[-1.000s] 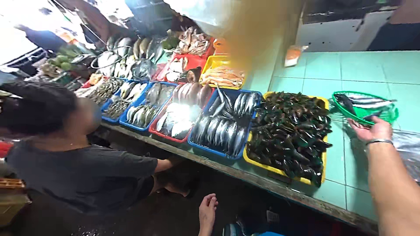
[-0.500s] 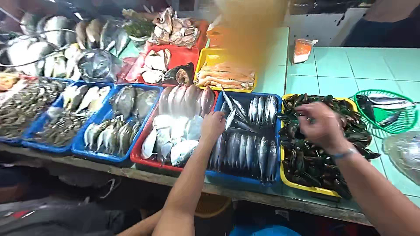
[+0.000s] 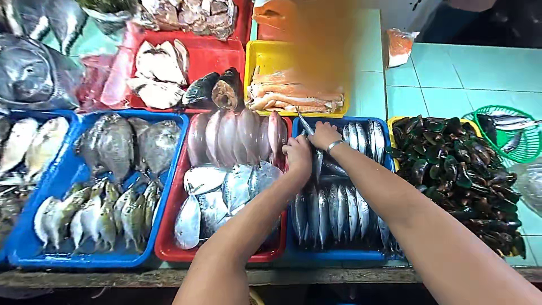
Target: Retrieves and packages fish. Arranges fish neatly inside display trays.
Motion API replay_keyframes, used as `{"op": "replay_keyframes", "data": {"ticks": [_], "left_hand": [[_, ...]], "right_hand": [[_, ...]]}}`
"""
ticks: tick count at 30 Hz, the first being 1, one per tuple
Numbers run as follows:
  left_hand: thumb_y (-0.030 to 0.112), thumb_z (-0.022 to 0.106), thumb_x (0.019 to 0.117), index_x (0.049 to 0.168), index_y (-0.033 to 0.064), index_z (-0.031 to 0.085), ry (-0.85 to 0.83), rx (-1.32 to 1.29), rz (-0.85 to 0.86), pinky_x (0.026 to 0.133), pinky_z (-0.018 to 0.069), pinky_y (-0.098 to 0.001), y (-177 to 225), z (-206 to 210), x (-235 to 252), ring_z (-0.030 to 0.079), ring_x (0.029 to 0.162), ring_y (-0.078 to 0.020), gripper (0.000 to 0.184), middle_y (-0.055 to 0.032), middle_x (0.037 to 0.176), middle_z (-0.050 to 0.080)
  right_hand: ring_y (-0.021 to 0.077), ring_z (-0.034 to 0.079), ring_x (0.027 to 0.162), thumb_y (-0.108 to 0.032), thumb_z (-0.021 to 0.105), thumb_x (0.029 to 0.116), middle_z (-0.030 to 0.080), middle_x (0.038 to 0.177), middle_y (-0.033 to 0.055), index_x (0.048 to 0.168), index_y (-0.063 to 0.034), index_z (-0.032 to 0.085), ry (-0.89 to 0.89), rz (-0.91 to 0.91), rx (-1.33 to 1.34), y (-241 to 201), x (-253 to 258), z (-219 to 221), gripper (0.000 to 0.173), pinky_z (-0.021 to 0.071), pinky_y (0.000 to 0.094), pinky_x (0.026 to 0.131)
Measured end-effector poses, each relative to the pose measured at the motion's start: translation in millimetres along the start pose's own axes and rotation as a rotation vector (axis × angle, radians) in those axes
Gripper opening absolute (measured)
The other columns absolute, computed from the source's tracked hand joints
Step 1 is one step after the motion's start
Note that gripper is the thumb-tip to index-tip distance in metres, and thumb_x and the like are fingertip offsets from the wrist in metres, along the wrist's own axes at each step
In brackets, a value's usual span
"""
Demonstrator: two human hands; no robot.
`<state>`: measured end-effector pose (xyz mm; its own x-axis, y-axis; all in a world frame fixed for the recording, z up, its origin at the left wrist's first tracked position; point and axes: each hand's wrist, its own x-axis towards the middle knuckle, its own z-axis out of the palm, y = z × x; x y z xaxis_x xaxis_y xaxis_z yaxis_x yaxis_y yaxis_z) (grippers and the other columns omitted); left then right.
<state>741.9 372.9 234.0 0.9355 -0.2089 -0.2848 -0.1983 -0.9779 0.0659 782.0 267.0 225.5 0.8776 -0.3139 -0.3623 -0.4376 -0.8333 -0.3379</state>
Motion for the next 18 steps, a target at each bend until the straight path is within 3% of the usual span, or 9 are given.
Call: {"op": "replay_keyframes", "data": {"ticks": [3,6,9,12,14,15,18], "left_hand": [[-0.004,0.052,0.0993,0.143,-0.0096,0.044,-0.028,0.194,0.122,0.088,0.0494,-0.0640,-1.7,-9.3,-0.9,0.055,0.118,-0.0540,0.045,-0.0351,0.131,0.052],[0.001,0.058,0.0974,0.138,-0.0067,0.050,-0.097,0.236,0.191,0.085,0.0503,-0.0672,-12.4,-37.7,-17.8,0.057,0.117,-0.0545,0.042,-0.0334,0.126,0.058],[0.010,0.055,0.1001,0.136,-0.0032,0.053,-0.071,0.170,0.273,0.083,0.0509,-0.0704,-47.0,-64.8,-38.4,0.059,0.116,-0.0541,0.039,-0.0305,0.125,0.061],[0.023,0.049,0.1033,0.125,0.0029,0.058,0.010,0.076,0.292,0.077,0.0532,-0.0659,-96.1,-82.0,-56.6,0.065,0.108,-0.0473,0.031,-0.0232,0.116,0.066],[0.027,0.049,0.1041,0.118,0.0059,0.059,0.053,-0.029,0.311,0.072,0.0542,-0.0634,-130.9,-88.3,-69.0,0.069,0.097,-0.0423,0.027,-0.0194,0.106,0.067],[0.026,0.050,0.1049,0.120,0.0067,0.059,0.060,-0.100,0.312,0.072,0.0541,-0.0640,-146.3,-89.6,-75.6,0.069,0.094,-0.0411,0.027,-0.0190,0.104,0.068],[0.027,0.049,0.1073,0.122,0.0091,0.060,0.144,-0.283,0.294,0.067,0.0530,-0.0647,-179.9,-77.9,-91.1,0.068,0.082,-0.0380,0.026,-0.0172,0.095,0.067]], "right_hand": [[0.0454,0.060,0.124,-0.030,0.070,0.0918,0.061,0.134,0.0254,0.140,-0.0035,0.055,-0.011,0.000,-0.040,-2.7,10.9,1.0,0.057,0.0488,0.0684,0.095],[0.0435,0.061,0.124,-0.022,0.073,0.0896,0.060,0.136,0.0253,0.138,-0.0034,0.057,-0.063,-0.037,-0.086,1.3,12.0,3.0,0.054,0.0508,0.0665,0.095],[0.0436,0.061,0.120,-0.016,0.074,0.0876,0.063,0.125,0.0269,0.124,-0.0001,0.064,-0.157,-0.187,-0.111,14.8,7.6,2.3,0.041,0.0511,0.0659,0.093],[0.0410,0.064,0.110,-0.011,0.074,0.0869,0.066,0.113,0.0243,0.113,0.0002,0.070,-0.296,-0.400,-0.150,30.5,-5.1,-2.7,0.028,0.0516,0.0641,0.090],[0.0387,0.063,0.111,-0.011,0.077,0.0881,0.065,0.115,0.0227,0.115,-0.0006,0.071,-0.416,-0.491,-0.198,36.0,-22.0,-11.6,0.029,0.0511,0.0614,0.093],[0.0375,0.064,0.110,-0.013,0.078,0.0891,0.067,0.114,0.0216,0.116,-0.0016,0.072,-0.453,-0.528,-0.184,39.2,-30.3,-16.4,0.030,0.0504,0.0606,0.095],[0.0362,0.067,0.113,-0.024,0.074,0.0960,0.071,0.118,0.0203,0.121,-0.0037,0.072,-0.361,-0.483,0.028,43.9,-35.1,-20.4,0.032,0.0499,0.0604,0.102]]}}
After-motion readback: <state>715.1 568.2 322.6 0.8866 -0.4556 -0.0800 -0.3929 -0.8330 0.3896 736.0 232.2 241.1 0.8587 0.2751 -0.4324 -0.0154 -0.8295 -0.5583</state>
